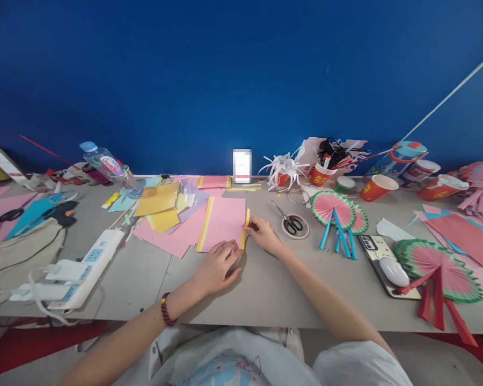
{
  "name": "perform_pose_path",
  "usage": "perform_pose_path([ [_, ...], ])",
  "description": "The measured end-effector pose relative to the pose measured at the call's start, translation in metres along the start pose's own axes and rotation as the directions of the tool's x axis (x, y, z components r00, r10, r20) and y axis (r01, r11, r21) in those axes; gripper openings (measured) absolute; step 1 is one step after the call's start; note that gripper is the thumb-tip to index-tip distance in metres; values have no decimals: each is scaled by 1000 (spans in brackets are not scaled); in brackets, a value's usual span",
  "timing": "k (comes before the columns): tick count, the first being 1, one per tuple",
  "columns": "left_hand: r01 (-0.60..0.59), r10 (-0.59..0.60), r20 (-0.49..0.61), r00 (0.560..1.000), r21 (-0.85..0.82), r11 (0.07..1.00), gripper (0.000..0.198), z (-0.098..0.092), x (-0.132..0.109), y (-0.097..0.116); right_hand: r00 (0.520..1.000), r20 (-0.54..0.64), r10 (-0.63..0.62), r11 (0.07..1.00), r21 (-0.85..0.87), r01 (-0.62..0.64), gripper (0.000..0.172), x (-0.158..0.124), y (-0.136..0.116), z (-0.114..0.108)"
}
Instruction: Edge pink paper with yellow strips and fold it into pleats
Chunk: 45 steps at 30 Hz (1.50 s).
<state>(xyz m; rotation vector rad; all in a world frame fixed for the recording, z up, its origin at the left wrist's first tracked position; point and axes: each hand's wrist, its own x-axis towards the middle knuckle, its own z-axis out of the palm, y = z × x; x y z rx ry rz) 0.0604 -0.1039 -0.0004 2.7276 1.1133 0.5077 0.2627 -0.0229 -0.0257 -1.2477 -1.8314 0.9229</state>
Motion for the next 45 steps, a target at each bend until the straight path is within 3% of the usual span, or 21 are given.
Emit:
perform_pose_path([
  [12, 12, -12, 30, 999, 3, 1000, 43, -4, -1, 8, 999, -40, 2, 991, -131, -7, 12, 3, -5, 3],
  [21, -41, 38, 71, 997, 36, 999, 44, -1, 0, 11, 989, -110, 98, 947, -294, -126, 4, 5, -11, 8],
  [45, -51, 48, 62, 997, 54, 997, 44, 4, 0, 10, 981, -155, 115, 932, -324, -160, 5, 8, -14, 12],
])
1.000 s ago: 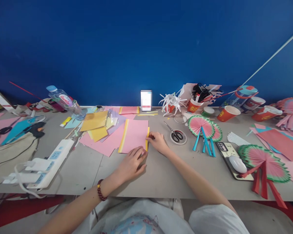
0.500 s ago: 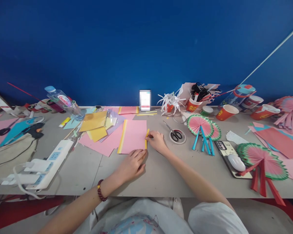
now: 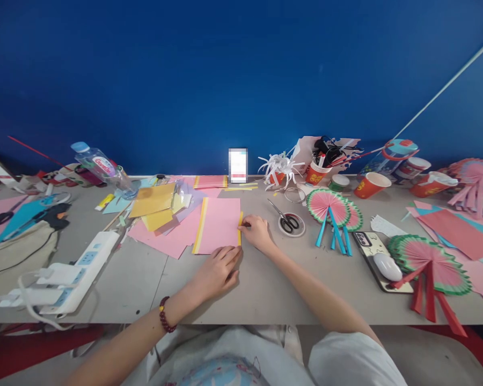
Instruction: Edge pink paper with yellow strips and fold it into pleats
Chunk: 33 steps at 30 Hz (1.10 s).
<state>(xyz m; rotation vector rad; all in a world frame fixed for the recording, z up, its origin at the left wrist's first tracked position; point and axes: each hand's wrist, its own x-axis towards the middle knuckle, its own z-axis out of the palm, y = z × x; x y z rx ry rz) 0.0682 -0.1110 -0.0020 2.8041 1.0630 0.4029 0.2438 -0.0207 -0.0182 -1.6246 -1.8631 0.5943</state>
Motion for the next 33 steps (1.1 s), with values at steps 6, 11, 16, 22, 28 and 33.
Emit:
perform_pose_path([
  [6, 0, 0, -8, 1000, -5, 1000, 43, -1, 0, 0, 1000, 1, 4, 1000, -5, -4, 4, 0, -1, 1],
  [11, 0, 0, -4, 1000, -5, 1000, 44, 1, 0, 0, 1000, -14, 1, 1000, -25, -1, 5, -1, -2, 1],
  [16, 0, 0, -12, 1000, -1, 1000, 44, 2, 0, 0, 1000, -14, 14, 999, -49, -14, 5, -2, -4, 1],
  [22, -4, 4, -7, 1000, -4, 1000, 43, -1, 1, 0, 1000, -5, 12, 999, -52, -13, 4, -2, -4, 0],
  [28, -1, 1, -14, 1000, -3, 1000, 44, 0, 0, 0, 1000, -6, 8, 999, -42, -9, 4, -2, -3, 1],
  [33, -4, 4, -10, 1000, 3, 1000, 44, -1, 1, 0, 1000, -6, 11, 999, -48, -11, 4, -3, -4, 0],
])
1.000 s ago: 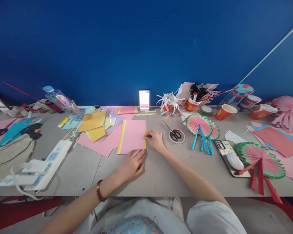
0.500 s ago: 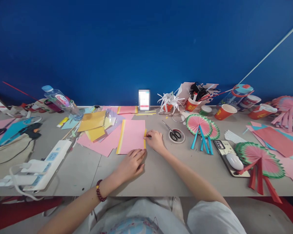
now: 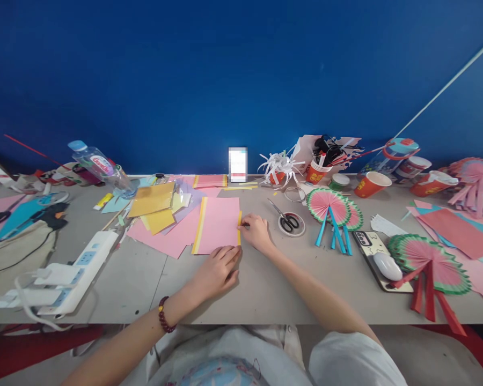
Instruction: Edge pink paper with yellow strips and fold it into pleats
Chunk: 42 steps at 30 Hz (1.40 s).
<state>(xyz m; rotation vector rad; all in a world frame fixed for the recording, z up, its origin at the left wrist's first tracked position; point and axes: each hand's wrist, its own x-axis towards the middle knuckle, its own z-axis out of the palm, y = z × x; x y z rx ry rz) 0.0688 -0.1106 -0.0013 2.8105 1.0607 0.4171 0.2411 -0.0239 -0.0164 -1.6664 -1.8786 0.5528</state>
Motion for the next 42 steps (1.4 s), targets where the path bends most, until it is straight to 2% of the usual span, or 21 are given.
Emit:
perform_pose_path([
  [7, 24, -23, 21, 1000, -29, 999, 43, -3, 3, 2, 1000, 20, -17, 999, -47, 18, 2, 0, 1, 0],
  [13, 44, -44, 1, 999, -67, 997, 32, -9, 11, -3, 999, 38, -28, 998, -59, 30, 1, 0, 1, -1],
  [18, 31, -30, 13, 999, -20, 999, 24, -8, 15, -8, 999, 40, -29, 998, -59, 31, 2, 0, 0, -2],
  [27, -142, 144, -6, 990, 151, 978, 43, 5, 2, -15, 999, 36, -32, 998, -44, 33, 2, 0, 2, 0],
  [31, -214, 222, -25, 975, 181, 960, 39, 1, -4, -12, 999, 35, -37, 998, -40, 38, 2, 1, 3, 1],
  [34, -270, 275, -15, 961, 144, 952, 39, -6, -1, -10, 999, 34, -37, 998, -43, 38, 1, 0, 4, 1],
  [36, -217, 220, -33, 975, 82, 973, 38, -10, 5, -13, 999, 31, -41, 998, -43, 42, 1, 0, 3, 1],
  [38, -101, 103, -96, 990, 22, 995, 33, -12, 13, -18, 999, 22, -44, 998, -44, 45, 2, -1, 2, 0],
  [42, 19, -55, -234, 971, -154, 988, 25, -10, 26, -29, 999, 18, -44, 998, -42, 45, 4, -2, 1, -1],
])
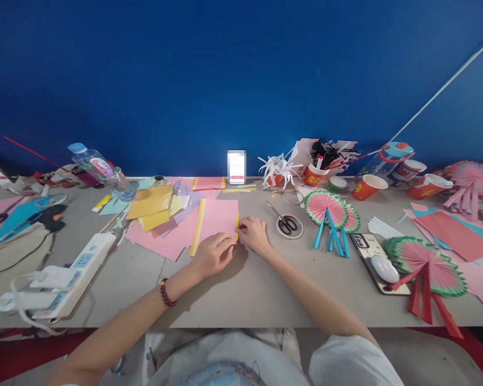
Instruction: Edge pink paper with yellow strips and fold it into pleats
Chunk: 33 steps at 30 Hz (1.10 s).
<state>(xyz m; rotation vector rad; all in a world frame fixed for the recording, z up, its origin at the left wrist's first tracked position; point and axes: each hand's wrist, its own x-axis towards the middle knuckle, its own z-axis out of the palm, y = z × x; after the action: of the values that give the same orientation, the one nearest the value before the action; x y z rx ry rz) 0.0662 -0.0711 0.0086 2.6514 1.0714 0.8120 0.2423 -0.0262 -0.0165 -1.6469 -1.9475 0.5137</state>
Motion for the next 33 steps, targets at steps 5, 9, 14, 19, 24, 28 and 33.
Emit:
perform_pose_path([
  [5, 207, -214, -91, 973, -85, 975, 29, 6, 7, -10, 1000, 7, -5, 1000, -15, 5, 4, 0, 0, 0],
  [9, 228, -229, 8, 973, 58, 972, 15, 13, 11, -14, 1000, 7, -2, 1000, -18, 3, 3, 0, 0, 0],
  [14, 174, -191, 52, 980, 230, 958, 29, 19, 12, -10, 1000, -16, 13, 1000, -13, -13, 5, 0, -1, 1],
  [19, 133, -160, 89, 983, 255, 958, 25, 19, 7, -8, 1000, -18, 23, 996, 81, -22, 6, 3, -2, -2],
  [24, 70, -100, 118, 988, 237, 969, 25, 16, 5, -10, 1000, 3, 15, 985, 173, -15, 7, 5, 1, -5],
  [28, -16, -24, 183, 983, 216, 976, 22, 9, 2, -12, 998, 18, -54, 971, 235, 48, 10, 5, 5, -10],
  [33, -128, 76, 268, 961, 185, 974, 24, -1, -3, -13, 990, 96, -102, 945, 319, 66, 15, 1, 11, -19],
])
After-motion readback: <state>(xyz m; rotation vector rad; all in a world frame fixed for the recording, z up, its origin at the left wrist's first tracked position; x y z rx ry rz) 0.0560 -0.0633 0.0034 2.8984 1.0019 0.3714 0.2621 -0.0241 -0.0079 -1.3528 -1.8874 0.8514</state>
